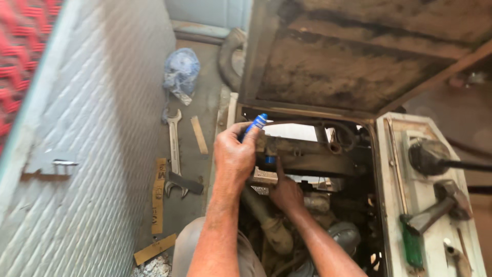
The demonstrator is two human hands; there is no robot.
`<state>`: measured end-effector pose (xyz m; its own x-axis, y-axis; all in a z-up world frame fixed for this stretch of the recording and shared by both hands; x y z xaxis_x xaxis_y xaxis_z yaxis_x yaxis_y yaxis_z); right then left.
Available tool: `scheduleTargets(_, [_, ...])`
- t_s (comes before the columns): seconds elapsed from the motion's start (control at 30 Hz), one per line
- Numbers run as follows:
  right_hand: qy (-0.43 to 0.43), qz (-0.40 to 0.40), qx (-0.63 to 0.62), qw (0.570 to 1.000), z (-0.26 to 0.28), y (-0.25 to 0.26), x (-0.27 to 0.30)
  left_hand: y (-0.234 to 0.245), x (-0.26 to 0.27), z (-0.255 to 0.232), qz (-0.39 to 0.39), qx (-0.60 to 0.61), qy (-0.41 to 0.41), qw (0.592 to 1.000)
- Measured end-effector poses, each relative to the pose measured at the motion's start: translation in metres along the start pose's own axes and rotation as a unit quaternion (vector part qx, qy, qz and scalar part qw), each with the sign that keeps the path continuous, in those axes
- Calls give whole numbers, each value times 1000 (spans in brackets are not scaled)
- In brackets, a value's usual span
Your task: The person applies a substance from a blue tube to specific components within an engine assembly located inside a vehicle compartment, reaching in by hand to press the material onto the parts.
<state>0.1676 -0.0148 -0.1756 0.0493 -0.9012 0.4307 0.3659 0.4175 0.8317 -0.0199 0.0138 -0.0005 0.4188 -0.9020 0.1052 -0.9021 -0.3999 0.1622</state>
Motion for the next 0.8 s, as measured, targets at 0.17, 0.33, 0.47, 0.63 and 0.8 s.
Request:
scheduleTargets(0.17, [-22, 29, 58, 998, 23, -5, 4, 2, -1, 2, 5, 20, 47, 999])
scheduleTargets(0.33, [45, -5, 154, 987, 23, -18, -3, 3, -3, 1, -1, 20, 37, 999])
scheduleTargets(0.47, [145, -59, 269, 950, 18, -33, -10, 5, -3, 0, -5, 28, 32, 999])
scheduleTargets(0.63, [213, -79, 377, 898, 0, -61, -41, 9, -3, -4, -9, 44, 26, 999])
scheduleTargets(0.8, [205, 38, 566, 798, -8, -95, -77, 13, -4, -4, -6, 51, 57, 997])
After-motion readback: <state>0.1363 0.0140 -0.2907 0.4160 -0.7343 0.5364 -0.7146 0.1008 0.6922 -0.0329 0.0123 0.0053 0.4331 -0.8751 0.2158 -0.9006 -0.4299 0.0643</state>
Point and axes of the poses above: each hand's wrist, its own x-axis away from the middle knuckle, its own y-axis out of the back of the hand, z = x × y, the point moved 2 cm from there along -x, towards the middle knuckle, and after that the axes turned 2 degrees about y, right-handed, at the moved point
